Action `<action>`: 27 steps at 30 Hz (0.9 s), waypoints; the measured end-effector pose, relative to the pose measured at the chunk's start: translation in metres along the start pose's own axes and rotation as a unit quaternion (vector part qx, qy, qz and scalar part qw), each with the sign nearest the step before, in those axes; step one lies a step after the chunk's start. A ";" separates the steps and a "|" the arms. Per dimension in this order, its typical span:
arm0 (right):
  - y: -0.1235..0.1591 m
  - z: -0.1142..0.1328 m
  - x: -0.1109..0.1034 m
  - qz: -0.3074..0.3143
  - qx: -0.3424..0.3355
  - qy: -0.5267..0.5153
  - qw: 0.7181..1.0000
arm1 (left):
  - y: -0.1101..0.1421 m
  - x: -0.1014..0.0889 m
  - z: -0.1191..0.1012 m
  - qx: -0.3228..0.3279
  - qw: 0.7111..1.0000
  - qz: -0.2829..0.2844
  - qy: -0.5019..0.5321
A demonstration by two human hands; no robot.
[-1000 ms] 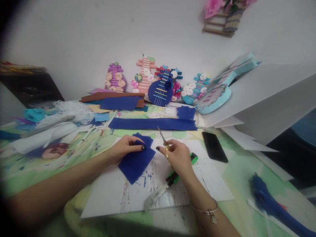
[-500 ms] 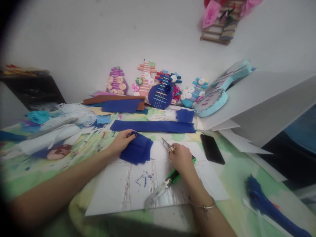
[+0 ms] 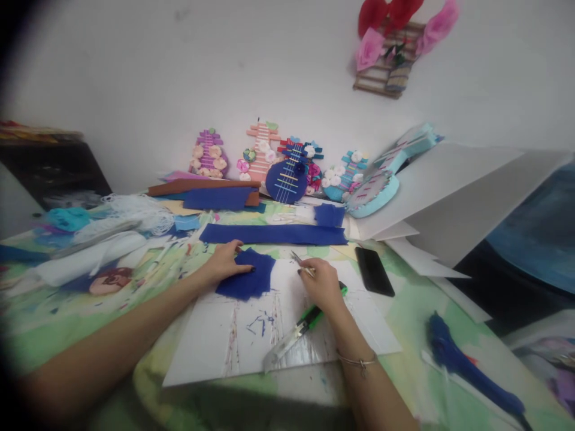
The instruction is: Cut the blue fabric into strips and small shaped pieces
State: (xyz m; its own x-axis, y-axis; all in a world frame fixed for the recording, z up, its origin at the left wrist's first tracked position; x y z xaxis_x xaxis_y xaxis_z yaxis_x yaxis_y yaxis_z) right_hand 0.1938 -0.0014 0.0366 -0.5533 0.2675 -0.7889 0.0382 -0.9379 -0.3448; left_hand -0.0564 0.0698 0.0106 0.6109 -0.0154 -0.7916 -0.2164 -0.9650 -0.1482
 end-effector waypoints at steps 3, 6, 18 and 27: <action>0.000 -0.005 -0.007 -0.020 -0.003 -0.053 0.998 | -0.001 0.004 0.002 0.006 0.999 0.027 0.037; -0.003 -0.016 -0.013 -0.041 0.024 -0.057 0.997 | -0.002 0.007 0.001 0.038 0.996 0.032 0.076; -0.004 -0.029 -0.023 -0.042 0.084 -0.021 0.995 | -0.002 0.012 -0.003 0.047 0.999 -0.003 -0.016; -0.004 -0.031 -0.024 0.006 0.097 -0.012 0.995 | -0.006 0.013 0.003 0.053 0.985 0.026 0.159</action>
State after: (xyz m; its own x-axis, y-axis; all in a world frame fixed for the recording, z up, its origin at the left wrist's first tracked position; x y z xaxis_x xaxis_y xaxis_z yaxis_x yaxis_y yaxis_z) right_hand 0.2327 0.0026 0.0407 -0.5729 0.2525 -0.7798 -0.1142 -0.9667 -0.2291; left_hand -0.0495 0.0765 -0.0002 0.8012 -0.1618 -0.5761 -0.3217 -0.9283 -0.1866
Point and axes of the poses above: each hand's wrist, its own y-axis away from the middle knuckle, its own x-axis out of the palm, z = x × y, the point moved 3 cm from there along -y, towards the middle knuckle, and after that the axes turned 3 degrees about z, right-handed, at the moved point
